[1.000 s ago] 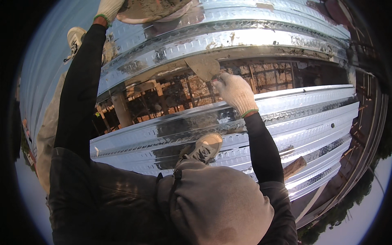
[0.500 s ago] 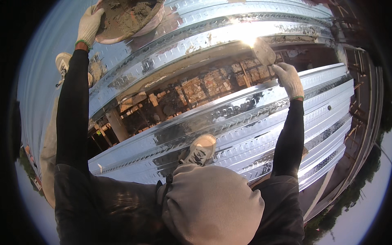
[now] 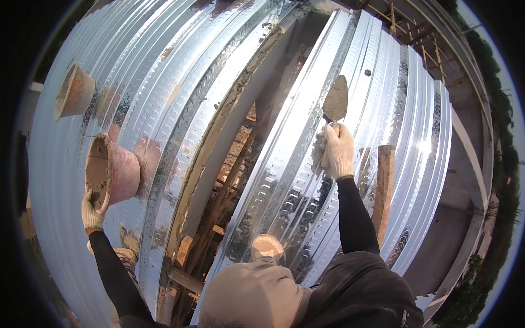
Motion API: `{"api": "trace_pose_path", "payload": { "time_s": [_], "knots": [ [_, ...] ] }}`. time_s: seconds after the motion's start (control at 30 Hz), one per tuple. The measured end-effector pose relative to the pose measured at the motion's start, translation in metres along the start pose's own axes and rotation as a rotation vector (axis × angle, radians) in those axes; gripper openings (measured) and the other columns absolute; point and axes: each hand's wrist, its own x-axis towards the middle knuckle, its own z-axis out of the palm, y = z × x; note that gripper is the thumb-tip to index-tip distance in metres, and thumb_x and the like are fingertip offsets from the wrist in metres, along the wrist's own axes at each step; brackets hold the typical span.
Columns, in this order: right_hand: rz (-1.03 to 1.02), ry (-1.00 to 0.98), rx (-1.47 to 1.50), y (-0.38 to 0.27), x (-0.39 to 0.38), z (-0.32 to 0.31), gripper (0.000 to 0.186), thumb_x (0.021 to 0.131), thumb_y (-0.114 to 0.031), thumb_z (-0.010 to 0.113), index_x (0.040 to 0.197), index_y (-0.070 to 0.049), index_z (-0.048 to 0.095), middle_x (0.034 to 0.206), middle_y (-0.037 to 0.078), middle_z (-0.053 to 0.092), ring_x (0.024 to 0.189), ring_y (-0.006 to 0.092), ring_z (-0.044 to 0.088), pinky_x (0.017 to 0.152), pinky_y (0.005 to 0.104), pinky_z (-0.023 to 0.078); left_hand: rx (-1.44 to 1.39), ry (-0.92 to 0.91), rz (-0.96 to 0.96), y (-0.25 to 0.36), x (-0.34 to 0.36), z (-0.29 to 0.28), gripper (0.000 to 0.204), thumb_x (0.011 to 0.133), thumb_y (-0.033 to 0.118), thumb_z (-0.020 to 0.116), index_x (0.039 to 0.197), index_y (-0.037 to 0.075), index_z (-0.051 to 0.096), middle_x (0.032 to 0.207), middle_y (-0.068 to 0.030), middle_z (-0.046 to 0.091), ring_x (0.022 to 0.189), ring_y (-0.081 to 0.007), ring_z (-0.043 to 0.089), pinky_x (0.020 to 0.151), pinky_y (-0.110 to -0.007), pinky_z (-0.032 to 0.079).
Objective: The person scoops cement from a bucket with a trowel and applies it to the seams of a corrugated metal roof. They repeatedly smooth the cement along the ridges while standing on the roof.
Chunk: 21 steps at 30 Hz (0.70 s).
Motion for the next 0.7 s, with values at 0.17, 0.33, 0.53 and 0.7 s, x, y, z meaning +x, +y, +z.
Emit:
{"api": "trace_pose_path", "payload": {
  "time_s": [0.17,0.33,0.53,0.7],
  "knots": [
    [-0.228,0.226,-0.401,0.041,0.009,-0.025,0.044,0.105,-0.035,0.067,0.126,0.004,0.071,0.096,0.025,0.078,0.087,0.039,0.078,0.081,0.0489,0.06,-0.111,-0.133,0.044,0.043,0.046,0.037,0.049,0.108,0.007,0.054,0.155,-0.003,0.059,0.142,-0.0172,0.07,0.126,-0.0286,0.072,0.108,-0.04,0.059],
    [-0.249,0.192,-0.436,0.025,0.002,-0.006,0.045,0.105,-0.038,0.065,0.126,0.001,0.071,0.099,0.03,0.076,0.095,0.0494,0.076,0.086,0.0556,0.058,-0.222,-0.25,0.101,0.105,0.109,0.063,0.049,0.108,0.005,0.053,0.156,-0.003,0.058,0.144,-0.0172,0.07,0.128,-0.0288,0.072,0.109,-0.04,0.059],
    [-0.237,0.186,-0.353,0.019,-0.004,-0.011,0.042,0.105,-0.033,0.064,0.126,0.003,0.071,0.092,0.024,0.076,0.089,0.0394,0.078,0.083,0.0496,0.059,-0.38,-0.491,0.162,0.192,0.174,0.157,0.05,0.109,0.003,0.052,0.157,-0.003,0.057,0.147,-0.0171,0.069,0.13,-0.029,0.071,0.111,-0.04,0.059],
    [-0.319,0.181,-0.37,0.024,0.0,-0.011,0.041,0.104,-0.027,0.067,0.131,0.004,0.07,0.092,0.02,0.077,0.084,0.032,0.077,0.08,0.0435,0.06,-0.408,-0.615,0.22,0.25,0.211,0.243,0.045,0.108,0.006,0.057,0.151,-0.004,0.062,0.138,-0.0169,0.074,0.124,-0.0275,0.073,0.106,-0.038,0.061]
  ]
}}
